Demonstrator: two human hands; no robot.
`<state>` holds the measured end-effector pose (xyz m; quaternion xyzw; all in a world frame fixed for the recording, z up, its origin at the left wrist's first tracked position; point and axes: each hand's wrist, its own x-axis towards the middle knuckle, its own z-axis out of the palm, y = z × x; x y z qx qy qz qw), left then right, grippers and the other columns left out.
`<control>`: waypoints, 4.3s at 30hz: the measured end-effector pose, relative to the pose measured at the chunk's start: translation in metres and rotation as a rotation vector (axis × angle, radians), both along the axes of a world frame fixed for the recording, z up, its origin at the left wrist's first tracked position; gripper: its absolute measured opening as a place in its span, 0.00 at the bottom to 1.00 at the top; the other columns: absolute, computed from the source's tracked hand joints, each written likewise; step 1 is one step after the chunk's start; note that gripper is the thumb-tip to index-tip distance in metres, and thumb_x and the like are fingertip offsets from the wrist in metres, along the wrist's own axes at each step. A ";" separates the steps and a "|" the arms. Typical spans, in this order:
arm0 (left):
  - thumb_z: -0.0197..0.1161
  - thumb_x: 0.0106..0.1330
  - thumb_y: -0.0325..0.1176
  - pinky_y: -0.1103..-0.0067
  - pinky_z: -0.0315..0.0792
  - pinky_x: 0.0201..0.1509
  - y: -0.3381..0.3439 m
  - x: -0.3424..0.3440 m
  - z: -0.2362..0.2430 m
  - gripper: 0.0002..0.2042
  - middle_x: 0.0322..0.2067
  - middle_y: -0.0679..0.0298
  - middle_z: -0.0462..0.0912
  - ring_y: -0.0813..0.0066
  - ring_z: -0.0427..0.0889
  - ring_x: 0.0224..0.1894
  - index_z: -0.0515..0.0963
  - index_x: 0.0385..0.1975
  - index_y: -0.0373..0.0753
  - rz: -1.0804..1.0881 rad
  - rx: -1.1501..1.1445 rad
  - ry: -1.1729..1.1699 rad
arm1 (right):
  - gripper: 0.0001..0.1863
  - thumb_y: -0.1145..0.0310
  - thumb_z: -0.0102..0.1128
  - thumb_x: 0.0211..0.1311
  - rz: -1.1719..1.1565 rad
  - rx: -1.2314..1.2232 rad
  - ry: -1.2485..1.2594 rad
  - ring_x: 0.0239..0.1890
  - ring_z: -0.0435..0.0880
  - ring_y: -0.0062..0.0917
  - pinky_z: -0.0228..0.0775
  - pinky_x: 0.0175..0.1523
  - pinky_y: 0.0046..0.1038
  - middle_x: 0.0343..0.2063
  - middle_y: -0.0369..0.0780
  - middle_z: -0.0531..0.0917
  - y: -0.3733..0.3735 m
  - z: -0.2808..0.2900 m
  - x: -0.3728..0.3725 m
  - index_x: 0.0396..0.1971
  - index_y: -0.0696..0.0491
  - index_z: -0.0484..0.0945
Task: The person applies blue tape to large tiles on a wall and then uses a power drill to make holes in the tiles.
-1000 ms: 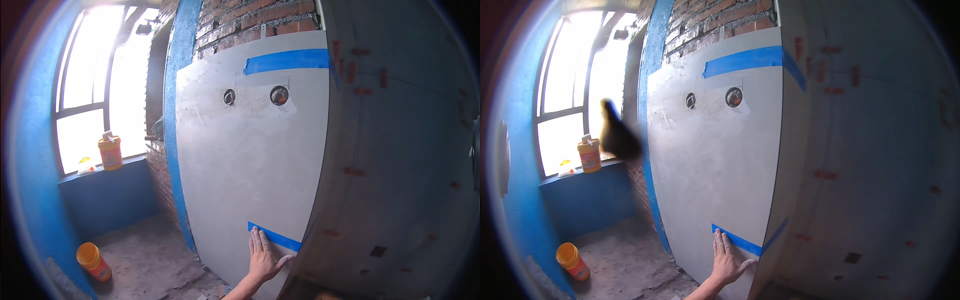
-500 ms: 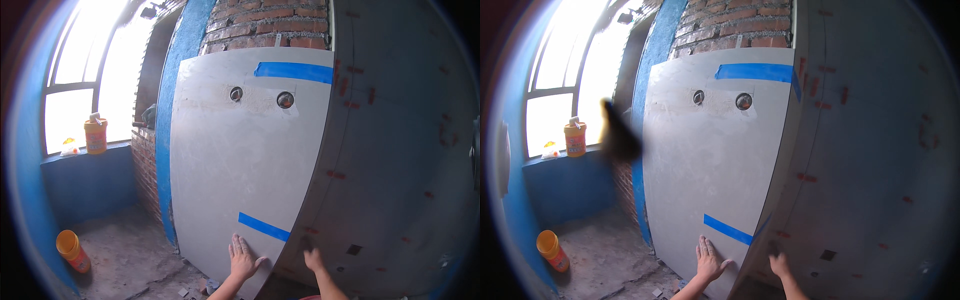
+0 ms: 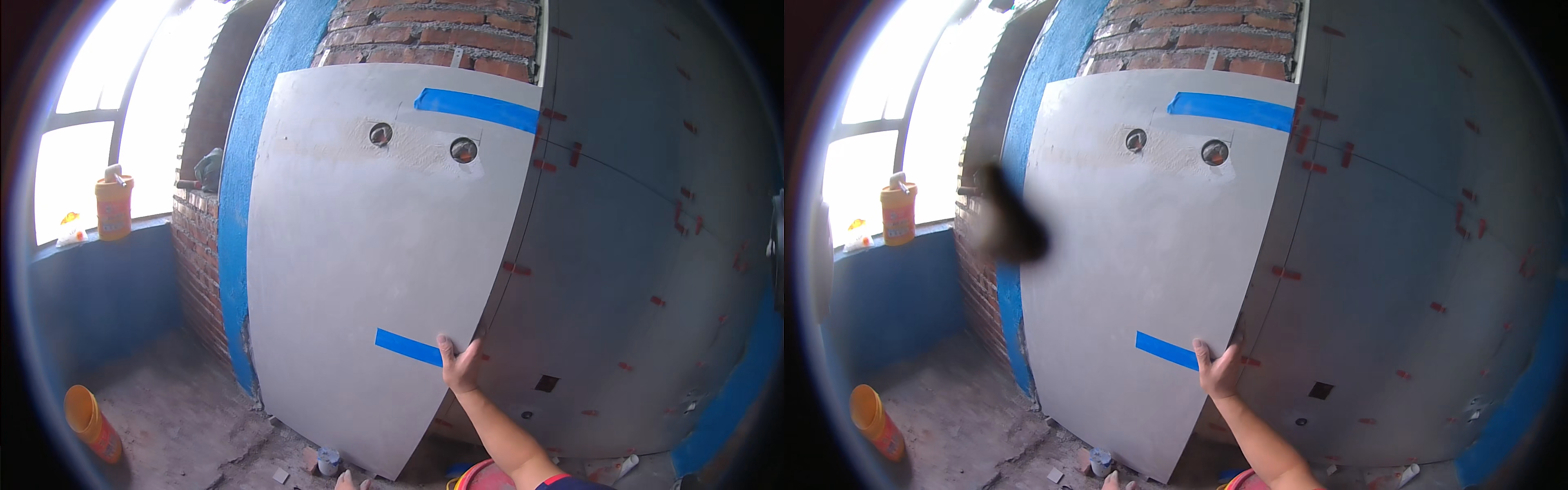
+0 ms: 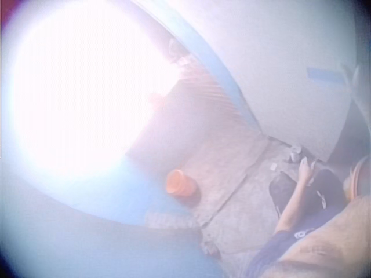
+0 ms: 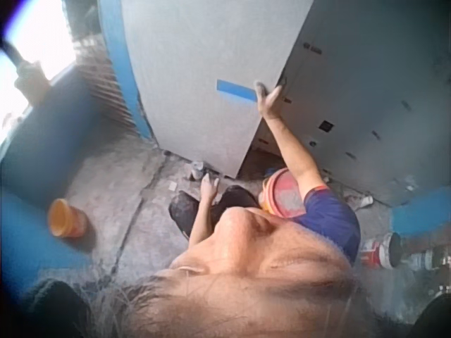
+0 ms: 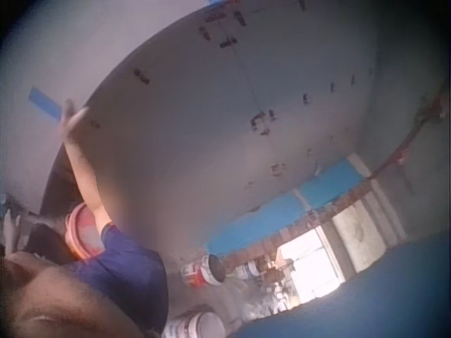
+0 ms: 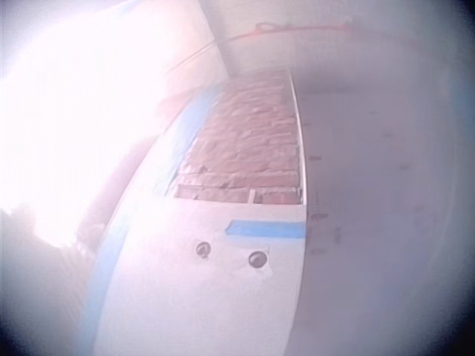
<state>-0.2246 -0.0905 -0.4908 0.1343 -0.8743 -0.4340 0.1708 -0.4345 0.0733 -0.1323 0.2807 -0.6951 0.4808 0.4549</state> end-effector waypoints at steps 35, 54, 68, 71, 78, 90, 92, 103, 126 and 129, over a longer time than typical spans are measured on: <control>0.57 0.61 0.47 0.61 0.72 0.46 -0.027 0.016 -0.097 0.20 0.38 0.46 0.80 0.53 0.79 0.43 0.79 0.41 0.34 -0.366 0.119 -0.461 | 0.32 0.51 0.62 0.59 -0.116 -0.015 -0.047 0.47 0.76 0.45 0.66 0.55 0.41 0.44 0.52 0.75 -0.010 -0.006 0.010 0.50 0.64 0.67; 0.64 0.60 0.41 0.67 0.74 0.50 -0.091 0.134 0.114 0.12 0.40 0.57 0.83 0.57 0.81 0.44 0.79 0.32 0.38 0.301 -0.453 0.097 | 0.22 0.62 0.58 0.68 -0.050 0.052 -0.095 0.48 0.82 0.29 0.71 0.53 0.29 0.47 0.50 0.82 0.033 -0.023 -0.049 0.46 0.70 0.78; 0.57 0.60 0.42 0.65 0.75 0.44 -0.049 0.184 0.181 0.12 0.30 0.57 0.83 0.56 0.82 0.36 0.80 0.30 0.41 0.156 -0.137 -0.463 | 0.20 0.67 0.53 0.71 -0.178 0.106 -0.252 0.51 0.80 0.36 0.72 0.54 0.33 0.48 0.55 0.78 0.103 -0.083 -0.048 0.50 0.71 0.70; 0.53 0.60 0.41 0.58 0.74 0.40 -0.039 0.188 0.201 0.14 0.27 0.48 0.81 0.45 0.80 0.33 0.80 0.27 0.36 0.204 -0.095 -0.502 | 0.25 0.59 0.51 0.72 -0.210 0.092 -0.580 0.53 0.79 0.37 0.70 0.58 0.35 0.50 0.56 0.78 0.085 -0.086 -0.023 0.51 0.72 0.67; 0.55 0.59 0.41 0.53 0.54 0.66 0.008 0.203 0.225 0.23 0.52 0.50 0.75 0.51 0.70 0.57 0.72 0.54 0.37 0.122 -0.224 -0.735 | 0.28 0.57 0.65 0.57 0.323 0.934 -1.299 0.53 0.80 0.36 0.69 0.56 0.36 0.51 0.50 0.80 0.097 -0.049 0.120 0.57 0.50 0.72; 0.58 0.56 0.36 0.59 0.73 0.39 -0.025 0.231 0.360 0.11 0.25 0.52 0.82 0.51 0.82 0.29 0.76 0.37 0.40 0.058 -0.026 -0.569 | 0.17 0.62 0.60 0.61 0.121 0.916 -1.949 0.39 0.82 0.35 0.73 0.43 0.35 0.38 0.48 0.81 0.080 0.033 0.112 0.45 0.58 0.74; 0.58 0.55 0.33 0.59 0.75 0.34 -0.080 0.252 0.367 0.09 0.25 0.50 0.82 0.48 0.82 0.30 0.77 0.34 0.41 0.110 0.061 -0.563 | 0.16 0.63 0.59 0.62 0.078 0.871 -1.974 0.37 0.83 0.35 0.74 0.41 0.35 0.35 0.48 0.82 0.061 0.042 0.120 0.43 0.59 0.74; 0.58 0.57 0.34 0.67 0.76 0.48 -0.416 0.422 0.385 0.16 0.43 0.50 0.84 0.55 0.83 0.47 0.79 0.44 0.37 0.447 0.160 -1.111 | 0.12 0.60 0.59 0.65 0.512 0.825 -1.764 0.29 0.84 0.23 0.72 0.28 0.24 0.28 0.38 0.84 -0.340 0.106 0.164 0.38 0.54 0.79; 0.59 0.55 0.36 0.63 0.73 0.48 -0.963 0.015 0.616 0.10 0.33 0.52 0.81 0.54 0.80 0.39 0.78 0.33 0.37 0.453 -0.265 -0.192 | 0.21 0.45 0.65 0.55 0.499 -0.640 -1.796 0.20 0.66 0.21 0.55 0.22 0.27 0.24 0.34 0.73 -0.998 0.229 -0.135 0.37 0.46 0.73; 0.59 0.55 0.36 0.64 0.72 0.49 -1.009 -0.068 0.656 0.11 0.34 0.52 0.81 0.55 0.80 0.40 0.77 0.34 0.37 0.428 -0.223 -0.123 | 0.30 0.43 0.68 0.52 0.333 -0.860 -1.753 0.35 0.74 0.27 0.66 0.32 0.30 0.38 0.38 0.76 -1.009 0.195 -0.184 0.50 0.46 0.73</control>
